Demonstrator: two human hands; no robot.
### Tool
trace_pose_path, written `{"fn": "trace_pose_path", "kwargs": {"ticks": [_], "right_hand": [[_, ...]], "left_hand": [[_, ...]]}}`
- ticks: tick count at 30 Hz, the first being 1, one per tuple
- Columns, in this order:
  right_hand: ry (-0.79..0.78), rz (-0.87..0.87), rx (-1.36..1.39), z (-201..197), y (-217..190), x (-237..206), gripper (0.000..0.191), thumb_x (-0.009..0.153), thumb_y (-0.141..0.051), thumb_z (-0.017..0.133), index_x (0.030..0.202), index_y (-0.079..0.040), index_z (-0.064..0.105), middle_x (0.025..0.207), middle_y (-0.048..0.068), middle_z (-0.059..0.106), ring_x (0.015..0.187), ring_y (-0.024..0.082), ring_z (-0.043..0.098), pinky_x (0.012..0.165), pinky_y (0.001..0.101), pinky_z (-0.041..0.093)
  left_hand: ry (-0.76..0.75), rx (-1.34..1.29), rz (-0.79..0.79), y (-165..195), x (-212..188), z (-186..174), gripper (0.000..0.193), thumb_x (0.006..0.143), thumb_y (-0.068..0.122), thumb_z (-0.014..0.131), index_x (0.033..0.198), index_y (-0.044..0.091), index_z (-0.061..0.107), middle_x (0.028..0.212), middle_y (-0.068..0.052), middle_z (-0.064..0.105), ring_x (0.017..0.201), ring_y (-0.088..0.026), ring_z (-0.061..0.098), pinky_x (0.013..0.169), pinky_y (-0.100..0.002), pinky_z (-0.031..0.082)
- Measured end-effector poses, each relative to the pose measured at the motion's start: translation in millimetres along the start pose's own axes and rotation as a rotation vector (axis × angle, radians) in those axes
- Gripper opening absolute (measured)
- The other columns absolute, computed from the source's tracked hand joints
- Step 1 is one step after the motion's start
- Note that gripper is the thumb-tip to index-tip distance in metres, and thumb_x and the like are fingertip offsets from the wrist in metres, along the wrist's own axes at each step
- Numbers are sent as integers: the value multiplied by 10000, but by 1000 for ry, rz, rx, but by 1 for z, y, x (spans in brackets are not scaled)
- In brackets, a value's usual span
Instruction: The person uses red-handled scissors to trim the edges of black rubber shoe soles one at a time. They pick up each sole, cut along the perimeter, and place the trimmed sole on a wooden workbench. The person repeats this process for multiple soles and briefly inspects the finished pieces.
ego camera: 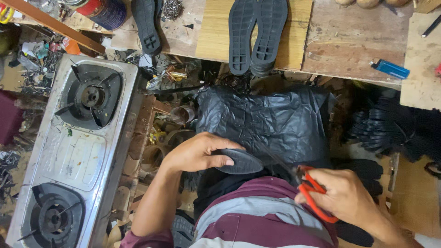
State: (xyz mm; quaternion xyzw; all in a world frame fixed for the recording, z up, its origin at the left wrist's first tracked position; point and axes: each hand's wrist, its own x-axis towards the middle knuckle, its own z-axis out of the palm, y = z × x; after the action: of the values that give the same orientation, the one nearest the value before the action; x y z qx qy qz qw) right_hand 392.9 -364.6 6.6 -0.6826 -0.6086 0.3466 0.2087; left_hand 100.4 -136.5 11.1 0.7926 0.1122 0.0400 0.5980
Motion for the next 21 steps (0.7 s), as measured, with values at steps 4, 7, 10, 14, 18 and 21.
{"fn": "trace_pose_path", "kwargs": {"ticks": [4,7,10,14,18,21], "right_hand": [[78,-74,466,31,-4,12,338,743,-209,881,950,-10,703,690,32,738,588,97,712,527,286,573],[96,43,485,58,-10,27,304,774,-163,861,968,18,712,633,33,654,552,83,608,488,274,512],[181,289,505,69,-8,38,325,755,-154,837,995,22,705,561,51,630,447,108,565,418,288,462],[322,311,753,69,2,51,355,801,-136,783,1075,45,648,568,69,611,433,101,571,417,283,457],[298,150,762,74,1,52,343,792,-103,778,1081,29,649,592,44,641,444,69,588,411,256,482],[270,110,744,79,-5,53,295,777,-89,821,998,16,657,619,28,647,471,56,575,414,250,475]], "left_hand": [[-33,-11,48,-6,10,21,380,926,178,741,1273,34,682,1173,-140,758,1093,-296,750,932,-357,570],[146,204,-8,-11,14,49,492,843,170,791,1308,42,691,999,-164,726,943,-340,688,874,-385,545],[588,184,289,-18,0,86,332,1002,192,712,1288,32,655,1281,-157,699,1233,-325,669,1096,-404,519],[97,-805,110,-47,-16,114,354,1081,295,688,1285,7,683,1244,-160,731,1154,-280,686,1065,-417,561],[377,-1377,7,-73,4,133,620,973,330,680,1464,5,486,1367,-170,669,1262,-296,667,1066,-451,542],[652,-1367,61,-83,13,125,614,953,177,687,1483,61,399,1358,-161,638,1220,-295,665,991,-479,572]]}}
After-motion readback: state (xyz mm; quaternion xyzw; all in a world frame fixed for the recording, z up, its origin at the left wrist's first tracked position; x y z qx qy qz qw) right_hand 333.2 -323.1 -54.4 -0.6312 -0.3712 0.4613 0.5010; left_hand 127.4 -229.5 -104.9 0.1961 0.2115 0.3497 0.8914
